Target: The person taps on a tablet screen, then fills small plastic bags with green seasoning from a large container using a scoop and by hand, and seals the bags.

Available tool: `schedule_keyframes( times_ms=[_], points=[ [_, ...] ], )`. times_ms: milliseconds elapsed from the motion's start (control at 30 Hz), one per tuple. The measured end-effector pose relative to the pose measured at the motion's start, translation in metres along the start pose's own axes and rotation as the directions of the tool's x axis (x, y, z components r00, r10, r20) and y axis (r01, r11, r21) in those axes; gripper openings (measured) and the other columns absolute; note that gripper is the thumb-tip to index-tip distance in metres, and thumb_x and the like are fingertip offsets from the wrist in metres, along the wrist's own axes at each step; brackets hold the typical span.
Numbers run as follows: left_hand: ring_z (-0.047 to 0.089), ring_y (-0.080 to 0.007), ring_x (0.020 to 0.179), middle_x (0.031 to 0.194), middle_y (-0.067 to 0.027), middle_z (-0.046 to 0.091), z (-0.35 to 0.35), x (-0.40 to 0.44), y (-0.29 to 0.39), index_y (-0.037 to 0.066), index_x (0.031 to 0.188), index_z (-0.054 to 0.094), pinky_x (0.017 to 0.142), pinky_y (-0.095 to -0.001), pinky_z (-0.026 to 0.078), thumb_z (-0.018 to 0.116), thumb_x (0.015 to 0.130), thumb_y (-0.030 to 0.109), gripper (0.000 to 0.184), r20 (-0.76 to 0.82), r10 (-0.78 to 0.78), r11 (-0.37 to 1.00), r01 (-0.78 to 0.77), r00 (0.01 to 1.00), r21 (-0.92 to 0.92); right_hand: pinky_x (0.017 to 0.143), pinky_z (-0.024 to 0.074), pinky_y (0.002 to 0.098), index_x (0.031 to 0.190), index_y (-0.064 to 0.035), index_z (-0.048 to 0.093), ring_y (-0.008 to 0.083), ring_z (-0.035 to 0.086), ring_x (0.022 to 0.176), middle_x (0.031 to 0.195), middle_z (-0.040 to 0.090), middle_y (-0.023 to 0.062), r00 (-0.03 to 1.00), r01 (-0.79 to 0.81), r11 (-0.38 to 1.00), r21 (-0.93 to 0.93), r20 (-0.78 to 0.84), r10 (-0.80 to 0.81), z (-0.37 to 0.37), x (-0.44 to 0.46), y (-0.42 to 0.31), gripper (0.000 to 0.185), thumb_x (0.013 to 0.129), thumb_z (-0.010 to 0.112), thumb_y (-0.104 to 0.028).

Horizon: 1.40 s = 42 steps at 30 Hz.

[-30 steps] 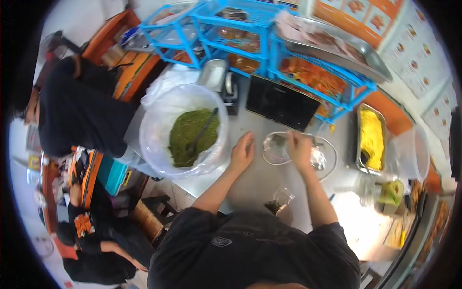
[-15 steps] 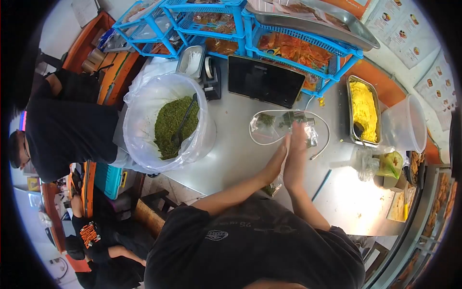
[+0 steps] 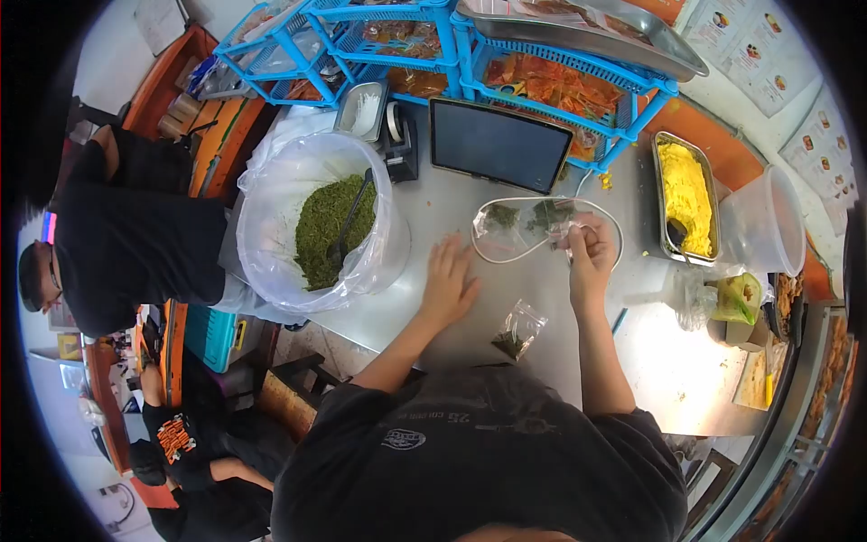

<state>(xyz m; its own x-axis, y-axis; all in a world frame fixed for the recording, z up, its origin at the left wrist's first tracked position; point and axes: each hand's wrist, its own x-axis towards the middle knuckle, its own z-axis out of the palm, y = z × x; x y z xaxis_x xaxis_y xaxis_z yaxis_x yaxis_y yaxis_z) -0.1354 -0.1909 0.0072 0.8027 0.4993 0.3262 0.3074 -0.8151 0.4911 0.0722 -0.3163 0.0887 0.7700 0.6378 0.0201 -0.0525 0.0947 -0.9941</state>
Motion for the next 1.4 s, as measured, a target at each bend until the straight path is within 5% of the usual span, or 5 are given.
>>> schedule_keyframes(
  times_ms=[100, 233, 933, 1133, 1400],
  points=[
    [0.029, -0.0444, 0.135, 0.145, -0.0248, 0.032, 0.003, -0.017, -0.019, -0.002, 0.133, 0.043, 0.112, -0.0538, 0.022, 0.062, 0.086, 0.022, 0.056, -0.043, -0.062, 0.998, 0.062, 0.997, -0.008, 0.082, 0.0422, 0.0263, 0.089, 0.0005, 0.064, 0.0145, 0.054, 0.093, 0.089, 0.061, 0.0079, 0.969, -0.246, 0.965, -0.09, -0.012, 0.246, -0.001, 0.001, 0.014, 0.021, 0.094, 0.059, -0.019],
    [0.029, -0.0438, 0.134, 0.145, -0.0246, 0.032, 0.006, -0.013, -0.019, -0.004, 0.132, 0.043, 0.111, -0.0529, 0.024, 0.061, 0.086, 0.022, 0.055, -0.04, -0.07, 0.997, 0.071, 0.997, 0.026, 0.085, 0.0415, 0.0348, 0.08, -0.0017, 0.066, 0.0242, 0.056, 0.093, 0.092, 0.064, 0.0116, 0.975, 0.215, 0.861, -0.461, 0.06, -0.212, 0.02, 0.009, 0.044, 0.018, 0.089, 0.064, -0.017],
    [0.028, -0.044, 0.135, 0.145, -0.0242, 0.032, 0.01, -0.016, -0.025, -0.004, 0.133, 0.041, 0.111, -0.0523, 0.024, 0.058, 0.088, 0.024, 0.055, -0.072, -0.166, 0.985, 0.169, 0.983, 0.028, 0.088, 0.0423, 0.0442, 0.109, -0.0037, 0.062, 0.0365, 0.053, 0.101, 0.101, 0.061, 0.0194, 0.94, 0.34, 0.594, -0.729, 0.236, -0.247, 0.046, 0.031, 0.064, 0.03, 0.08, 0.064, -0.009],
    [0.028, -0.0439, 0.136, 0.146, -0.024, 0.032, 0.009, -0.015, -0.024, -0.004, 0.133, 0.041, 0.111, -0.052, 0.023, 0.057, 0.089, 0.022, 0.053, -0.066, -0.18, 0.983, 0.182, 0.981, 0.028, 0.062, 0.0504, 0.0462, 0.142, -0.0058, 0.04, 0.0374, 0.063, 0.068, 0.073, 0.064, 0.0188, 0.954, 0.285, 0.44, -0.851, 0.296, -0.044, 0.069, 0.068, 0.077, 0.063, 0.084, 0.061, -0.018],
    [0.028, -0.0443, 0.136, 0.146, -0.0246, 0.032, 0.008, -0.014, -0.023, -0.003, 0.133, 0.042, 0.111, -0.0522, 0.023, 0.057, 0.09, 0.024, 0.053, -0.067, -0.185, 0.982, 0.187, 0.98, 0.034, 0.06, 0.0522, 0.0464, 0.149, -0.0063, 0.026, 0.0369, 0.064, 0.065, 0.071, 0.065, 0.0202, 0.94, 0.319, 0.356, -0.878, 0.342, 0.002, 0.089, 0.085, 0.081, 0.074, 0.085, 0.059, -0.023]
  ],
)
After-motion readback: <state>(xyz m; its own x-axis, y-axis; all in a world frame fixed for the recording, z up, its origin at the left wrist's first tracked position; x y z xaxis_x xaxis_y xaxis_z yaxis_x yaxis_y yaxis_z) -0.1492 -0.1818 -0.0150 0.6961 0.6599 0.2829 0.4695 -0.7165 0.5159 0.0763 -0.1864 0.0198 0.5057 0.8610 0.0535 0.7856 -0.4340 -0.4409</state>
